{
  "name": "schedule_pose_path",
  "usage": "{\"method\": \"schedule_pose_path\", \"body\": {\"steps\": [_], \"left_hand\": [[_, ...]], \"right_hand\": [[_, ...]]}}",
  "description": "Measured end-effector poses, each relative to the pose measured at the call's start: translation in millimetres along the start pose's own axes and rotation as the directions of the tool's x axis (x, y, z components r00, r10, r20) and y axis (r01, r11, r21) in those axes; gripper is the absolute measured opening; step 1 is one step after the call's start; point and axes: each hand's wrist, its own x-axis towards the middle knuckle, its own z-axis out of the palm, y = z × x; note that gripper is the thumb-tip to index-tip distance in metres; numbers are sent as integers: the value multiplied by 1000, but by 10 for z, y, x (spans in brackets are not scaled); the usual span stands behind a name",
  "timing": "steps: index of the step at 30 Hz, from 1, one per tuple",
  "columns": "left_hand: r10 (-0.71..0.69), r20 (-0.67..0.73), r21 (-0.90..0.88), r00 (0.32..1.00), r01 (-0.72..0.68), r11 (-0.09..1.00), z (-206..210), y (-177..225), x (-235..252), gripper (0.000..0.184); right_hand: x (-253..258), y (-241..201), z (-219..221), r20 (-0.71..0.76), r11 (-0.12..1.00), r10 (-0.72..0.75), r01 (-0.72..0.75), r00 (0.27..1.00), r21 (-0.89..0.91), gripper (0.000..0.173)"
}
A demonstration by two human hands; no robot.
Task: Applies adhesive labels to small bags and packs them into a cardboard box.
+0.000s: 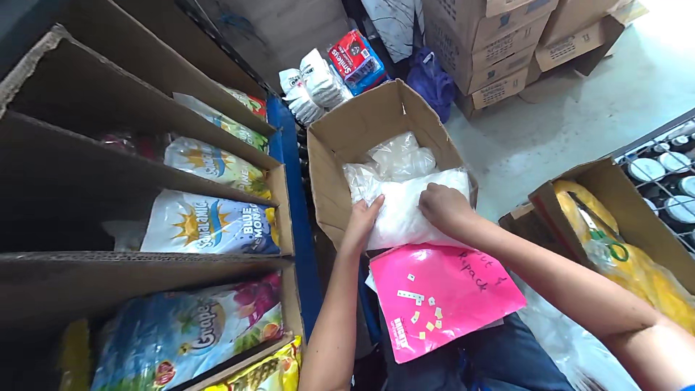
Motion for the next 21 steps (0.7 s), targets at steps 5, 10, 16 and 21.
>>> {"method": "schedule_pose_path", "body": {"steps": [5, 10, 16, 21], "left_hand": [[-10, -8, -12, 1000, 9, 1000, 16, 13, -11, 31], [7, -18, -5, 1000, -7, 1000, 29, 26, -33, 31], [8, -26, 24, 1000, -7, 1000, 34, 52, -54, 32], [25, -30, -11, 999, -25, 1000, 27, 45, -53, 30]], "right_hand": [[-44, -114, 336, -270, 943, -135, 40, 953, -330, 20], [-7, -78, 607, -555, 866, -285, -38, 782, -499, 13], [11, -55, -9, -93, 988, 111, -120, 989, -98, 39], [98, 153, -172, -8, 981, 112, -109, 994, 158, 44]]}}
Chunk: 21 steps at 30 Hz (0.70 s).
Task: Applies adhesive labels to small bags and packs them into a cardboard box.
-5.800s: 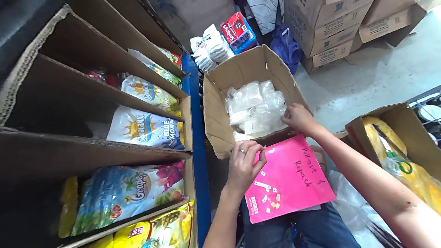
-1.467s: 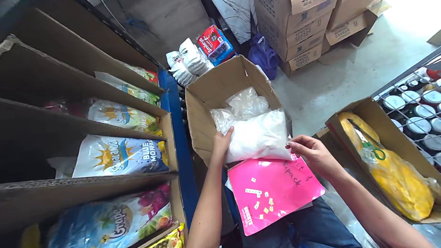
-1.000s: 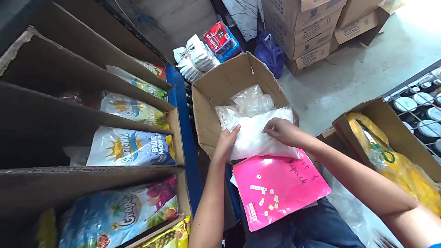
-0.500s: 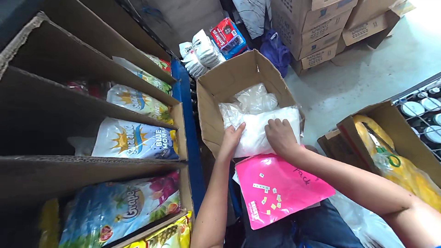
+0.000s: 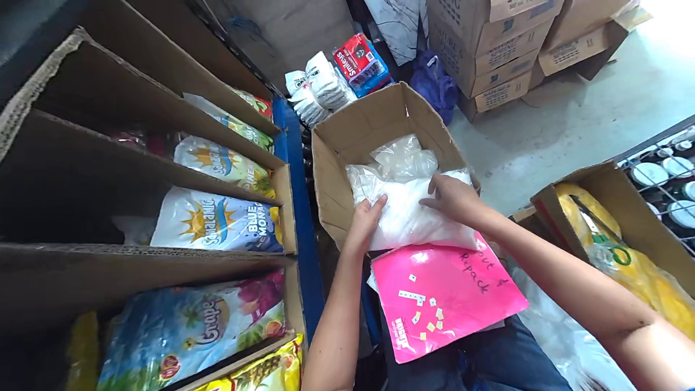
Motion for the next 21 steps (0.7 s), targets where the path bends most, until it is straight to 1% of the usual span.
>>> {"method": "schedule_pose_path", "body": {"steps": [2, 5, 8, 10, 12, 14, 16, 18, 21], "left_hand": [[0, -5, -28, 1000, 0, 1000, 10, 2, -8, 30], [-10, -24, -55, 1000, 8, 998, 33, 50, -38, 28], [1, -40, -88, 999, -4, 996, 37, 114, -89, 26], [32, -56, -97, 998, -37, 995, 39, 182, -127, 25], [96, -72, -109, 993, -103, 989, 62, 283, -190, 22], [181, -81, -111, 980, -189, 976, 111, 413, -282, 19], [261, -79, -101, 962, -269, 958, 195, 583, -402, 20], [338, -38, -96, 940, -341, 935, 294, 756, -550, 23], [489, 56, -79, 870, -485, 871, 481, 1002, -785, 26]], "right_hand": [[-16, -30, 36, -10, 999, 3, -4, 1000, -47, 46], [0, -30, 76, -15, 997, 17, -18, 1000, -81, 40], [19, 75, 40, -53, 999, 10, -8, 999, 36, 36], [-26, 218, -7, -139, 982, -9, 35, 990, 185, 35], [-145, 412, -56, -267, 943, 11, 79, 964, 323, 34], [-293, 633, -68, -368, 887, 96, 88, 925, 453, 32], [-475, 837, -59, -402, 826, 194, 71, 895, 559, 31], [-695, 1006, -37, -401, 780, 256, 57, 879, 623, 30], [-1060, 1130, -106, -445, 756, 229, 130, 866, 642, 28]]}}
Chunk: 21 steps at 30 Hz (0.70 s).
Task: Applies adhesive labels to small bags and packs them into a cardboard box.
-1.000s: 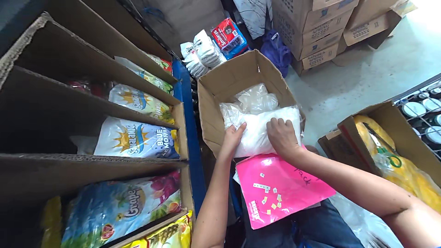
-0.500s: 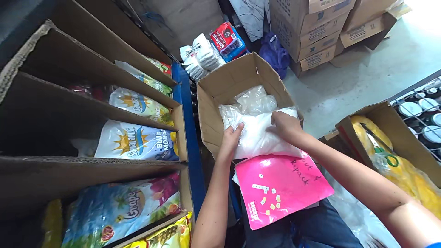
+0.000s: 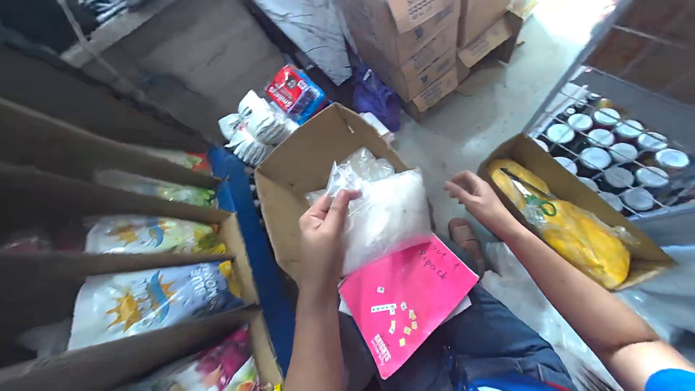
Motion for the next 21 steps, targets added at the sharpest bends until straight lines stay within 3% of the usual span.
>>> {"method": "schedule_pose_path", "body": {"steps": [4, 7, 9, 11, 13, 16, 18, 21], "left_hand": [[199, 157, -39, 967, -195, 980, 274, 350, -125, 26], [344, 315, -77, 885, -338, 938, 453, 566, -175, 20], [418, 395, -129, 818, -401, 907, 623, 692, -212, 17], [468, 449, -185, 761, -433, 882, 832, 762, -264, 15], [471, 479, -216, 741, -420, 881, 1058, 770, -337, 13], [434, 559, -215, 707, -382, 899, 1393, 739, -497, 12], [435, 635, -272, 639, -342, 899, 1637, 673, -638, 14], [410, 757, -305, 509, -280, 910, 1961, 506, -871, 16]], "right_hand": [[-246, -279, -384, 0, 962, -273, 273, 962, 18, 37], [-389, -604, -628, 76, 863, -480, 486, 874, -135, 73], [-513, -797, -703, 157, 804, -510, 533, 846, -263, 95], [-687, -879, -745, 242, 815, -424, 484, 873, -317, 101], [-897, -824, -853, 286, 851, -331, 415, 899, -321, 84], [-1247, -507, -1104, 206, 849, -333, 387, 920, -359, 45], [-1557, -285, -1272, 175, 816, -343, 385, 923, -430, 36], [-2069, -58, -1444, 156, 763, -280, 318, 947, -563, 36]]}}
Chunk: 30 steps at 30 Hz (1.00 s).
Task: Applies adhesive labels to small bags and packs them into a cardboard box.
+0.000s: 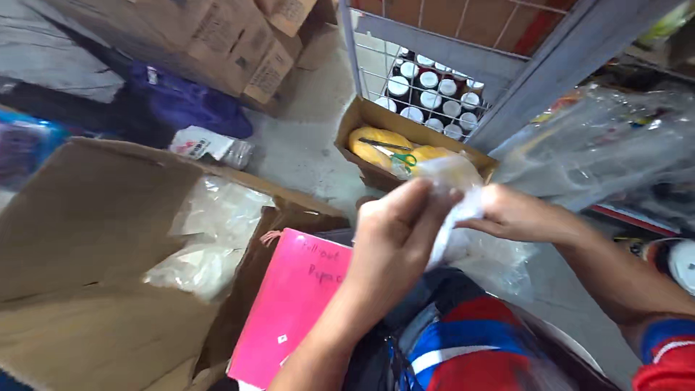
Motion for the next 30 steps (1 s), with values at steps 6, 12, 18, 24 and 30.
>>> {"method": "schedule_pose_path", "body": {"steps": [6, 12, 18, 24, 30], "left_hand": [[-72, 311, 162, 948, 21, 987, 355, -232, -43, 26], [-171, -17, 194, 985, 171, 966, -547, -222, -367, 28], [-237, -469, 123, 851, 328, 937, -1319, -28, -1262, 26], [-465, -640, 152, 612, 694, 704, -1203, -88, -2278, 29], [-646, -628, 182, 435, 888, 422, -776, -170, -2743, 24]], "right_hand": [[-708, 102, -182, 297, 899, 434, -429, 851, -85, 35], [-1138, 1063, 21, 489, 522, 814, -766, 315, -375, 41], [-1627, 1897, 536, 266, 312, 946, -744, 186, -591, 32], [-565, 1207, 451, 484, 469, 867, -520, 117, -714, 53], [699, 80, 749, 751, 894, 448, -273, 485, -356, 37]]}}
